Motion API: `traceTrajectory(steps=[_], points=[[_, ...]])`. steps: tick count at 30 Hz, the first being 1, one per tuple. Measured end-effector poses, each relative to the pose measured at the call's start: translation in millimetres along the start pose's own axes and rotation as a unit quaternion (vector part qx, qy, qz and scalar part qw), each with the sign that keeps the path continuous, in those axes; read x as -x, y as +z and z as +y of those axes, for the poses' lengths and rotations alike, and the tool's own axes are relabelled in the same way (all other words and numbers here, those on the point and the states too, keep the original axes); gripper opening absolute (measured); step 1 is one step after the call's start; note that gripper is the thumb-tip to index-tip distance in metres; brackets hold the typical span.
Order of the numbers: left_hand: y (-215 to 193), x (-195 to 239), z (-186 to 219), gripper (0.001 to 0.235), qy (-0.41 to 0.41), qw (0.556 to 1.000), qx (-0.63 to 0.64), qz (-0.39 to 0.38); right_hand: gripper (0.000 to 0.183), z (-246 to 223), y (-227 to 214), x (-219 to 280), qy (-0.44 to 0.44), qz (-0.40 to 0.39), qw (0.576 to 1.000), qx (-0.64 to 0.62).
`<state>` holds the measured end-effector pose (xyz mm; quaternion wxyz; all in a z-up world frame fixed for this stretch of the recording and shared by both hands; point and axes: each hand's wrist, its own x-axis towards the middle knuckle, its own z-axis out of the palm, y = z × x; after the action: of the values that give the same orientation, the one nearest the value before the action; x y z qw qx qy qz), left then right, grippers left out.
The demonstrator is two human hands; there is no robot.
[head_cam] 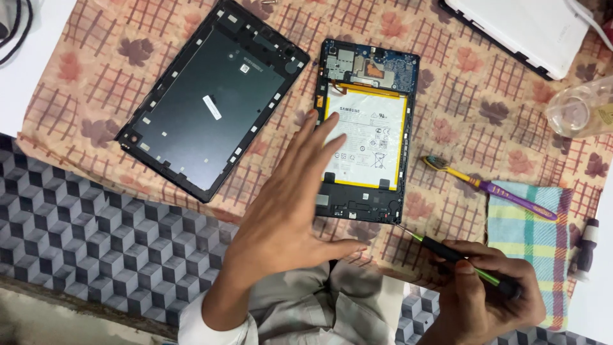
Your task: The person uses a screwdriver to remove screws from the bottom edge of a disassembled Samsung tablet. The tablet back cover and battery are visible on the table. The person repeatedly unscrews and removes screws from the same area throughout the clip.
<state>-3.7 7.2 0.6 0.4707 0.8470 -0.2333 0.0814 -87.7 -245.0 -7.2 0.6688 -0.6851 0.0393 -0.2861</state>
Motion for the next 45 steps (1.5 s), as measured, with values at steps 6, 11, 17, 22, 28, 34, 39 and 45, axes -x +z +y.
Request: traceTrajectory(steps=[6, 11, 17, 22, 28, 34, 39, 45], points=[[-11, 10, -3, 0.131, 0.018, 0.994, 0.098, 0.038, 0.027, -9, 5, 2, 0.047, 0.037, 0.995, 0.075], [-6, 9, -3, 0.122, 0.002, 0.998, 0.06, 0.026, 0.025, -1, -1, 1, 0.022, 0.019, 0.998, 0.06], [-2, 4, 0, 0.074, 0.04, 0.998, -0.043, -0.026, 0.026, 12, -11, 0, -0.02, -0.017, 0.999, 0.03], [-6, 4, 6, 0.064, 0.035, 0.997, -0.05, -0.056, 0.027, 13, -14, 3, -0.01, 0.003, 0.999, 0.052], [-2, 0, 12, 0.077, 0.013, 0.994, -0.086, -0.07, 0.02, 11, -15, 0, -0.032, -0.028, 0.998, 0.048], [0, 2, 13, 0.084, 0.003, 0.993, -0.093, -0.068, 0.032, -5, 3, 3, -0.058, 0.014, 0.989, 0.134], [-2, 2, 11, 0.085, 0.018, 0.993, -0.105, -0.05, 0.036, -25, 6, 18, -0.106, -0.087, 0.973, 0.185], [2, 2, 8, 0.083, 0.005, 0.993, -0.107, -0.042, 0.018, -21, 3, 11, -0.039, -0.078, 0.959, 0.269]])
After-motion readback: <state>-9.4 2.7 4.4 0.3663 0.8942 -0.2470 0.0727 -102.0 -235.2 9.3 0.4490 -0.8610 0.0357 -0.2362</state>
